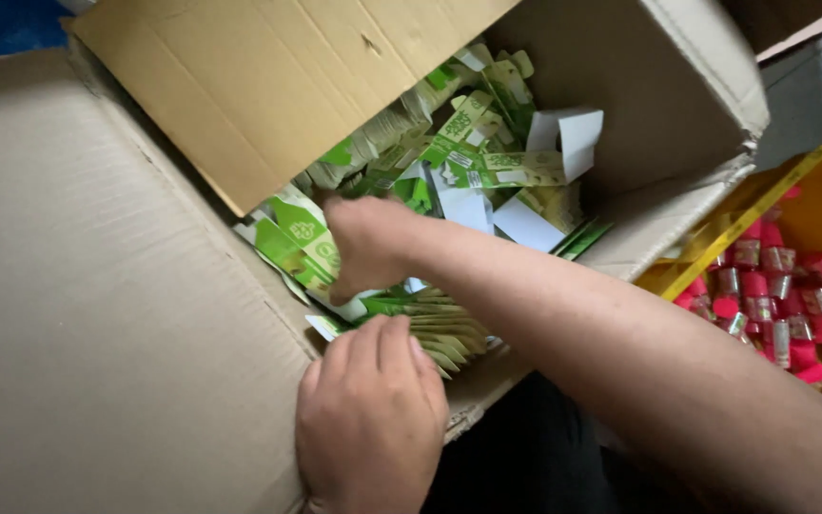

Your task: Manually inserting small product tubes into individual cardboard packaging boxes.

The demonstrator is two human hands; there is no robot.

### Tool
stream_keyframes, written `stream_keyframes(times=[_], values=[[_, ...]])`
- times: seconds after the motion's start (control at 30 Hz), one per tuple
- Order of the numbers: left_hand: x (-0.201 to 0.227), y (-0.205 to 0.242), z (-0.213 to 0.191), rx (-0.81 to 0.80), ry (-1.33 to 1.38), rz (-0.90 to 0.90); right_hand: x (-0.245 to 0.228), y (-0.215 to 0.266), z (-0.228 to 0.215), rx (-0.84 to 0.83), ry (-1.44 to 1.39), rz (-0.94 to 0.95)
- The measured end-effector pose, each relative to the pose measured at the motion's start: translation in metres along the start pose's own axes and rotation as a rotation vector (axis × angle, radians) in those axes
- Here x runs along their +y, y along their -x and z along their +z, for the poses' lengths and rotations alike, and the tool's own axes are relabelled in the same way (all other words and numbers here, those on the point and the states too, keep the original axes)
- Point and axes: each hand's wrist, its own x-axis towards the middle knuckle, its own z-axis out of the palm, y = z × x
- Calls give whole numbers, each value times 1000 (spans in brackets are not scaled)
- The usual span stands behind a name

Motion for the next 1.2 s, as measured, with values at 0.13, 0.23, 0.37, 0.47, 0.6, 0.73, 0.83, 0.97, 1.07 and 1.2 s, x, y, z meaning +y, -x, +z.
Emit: stream_keyframes(times=[0.13, 0.23, 0.37, 0.47, 0.6, 0.73, 0.83, 0.97, 1.07, 1.2], values=[[3, -2, -11, 20, 90, -47, -13, 30, -45, 44, -207, -8], [9, -2, -20, 128, 219, -55, 0, 54, -66, 88, -275, -33], [13, -1, -25, 240, 249, -99, 31, 83, -80, 450, -567, -293], [21, -3, -29, 275, 315, -46, 42, 112, -91, 580, -811, -271], [39, -3, -40, 224, 470, -43, 51, 144, -95, 753, -1146, 43], [67, -31, -55, 27, 474, -261, 71, 158, -83, 817, -1479, -208], [82, -49, -55, -252, 629, -476, 71, 165, -78, 841, -1531, -238], [88, -47, -32, -113, 1009, -659, 60, 177, -72, 951, -1775, -122], [94, -48, -36, -128, 999, -672, 69, 175, -72, 1082, -1869, -24], [82, -42, -23, -122, 957, -541, 72, 189, -86, 1075, -1917, -40]])
